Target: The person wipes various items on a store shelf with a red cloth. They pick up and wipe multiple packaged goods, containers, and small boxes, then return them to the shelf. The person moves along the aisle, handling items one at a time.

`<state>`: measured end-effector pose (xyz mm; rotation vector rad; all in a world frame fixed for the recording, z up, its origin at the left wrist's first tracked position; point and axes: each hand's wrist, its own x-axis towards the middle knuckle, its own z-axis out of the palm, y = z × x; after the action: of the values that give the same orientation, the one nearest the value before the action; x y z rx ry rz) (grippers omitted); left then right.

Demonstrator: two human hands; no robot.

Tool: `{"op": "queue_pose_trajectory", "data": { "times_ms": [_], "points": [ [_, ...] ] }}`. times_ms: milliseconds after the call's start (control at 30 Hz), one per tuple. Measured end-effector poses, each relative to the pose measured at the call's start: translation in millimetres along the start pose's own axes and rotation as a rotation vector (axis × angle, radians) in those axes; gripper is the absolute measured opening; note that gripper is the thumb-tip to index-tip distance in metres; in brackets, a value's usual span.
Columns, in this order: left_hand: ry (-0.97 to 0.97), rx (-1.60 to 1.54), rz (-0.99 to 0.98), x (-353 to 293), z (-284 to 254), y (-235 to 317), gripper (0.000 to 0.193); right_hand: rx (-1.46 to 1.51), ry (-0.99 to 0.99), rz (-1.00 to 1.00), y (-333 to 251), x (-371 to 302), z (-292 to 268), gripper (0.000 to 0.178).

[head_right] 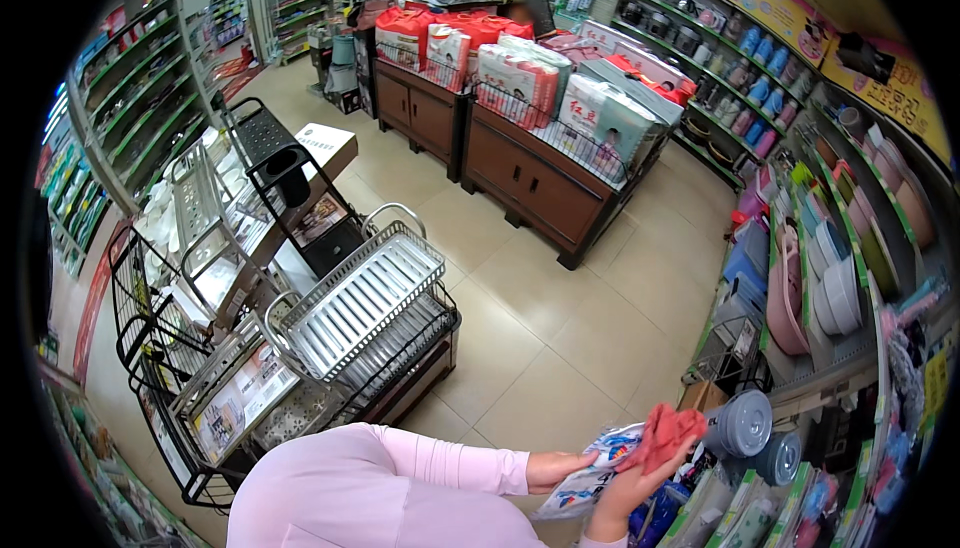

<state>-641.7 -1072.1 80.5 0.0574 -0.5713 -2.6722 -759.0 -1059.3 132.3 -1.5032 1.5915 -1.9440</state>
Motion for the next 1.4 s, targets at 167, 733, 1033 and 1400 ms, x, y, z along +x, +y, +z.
{"op": "queue_pose_trajectory", "data": {
  "times_ms": [167, 733, 1033, 1400],
  "points": [
    [-0.019, -0.007, 0.145, 2.1, -40.3, 20.7, 0.063, -0.47, -0.408, -0.311, -1.0, -62.4, 9.9, 0.053],
    [0.122, -0.381, 0.261, -15.2, -23.8, 91.7, 0.058, -0.53, -0.587, -0.503, 29.8, -20.3, 33.5, 0.047],
    [-0.029, -0.262, 0.353, -6.3, -36.7, 65.0, 0.045, -0.261, -0.218, 0.058, 30.4, -7.6, 63.2, 0.051],
    [0.059, -0.184, 0.256, -12.4, -45.1, 61.0, 0.054, -0.32, -0.445, -0.198, 28.3, 37.4, 90.6, 0.038]
  ]
}}
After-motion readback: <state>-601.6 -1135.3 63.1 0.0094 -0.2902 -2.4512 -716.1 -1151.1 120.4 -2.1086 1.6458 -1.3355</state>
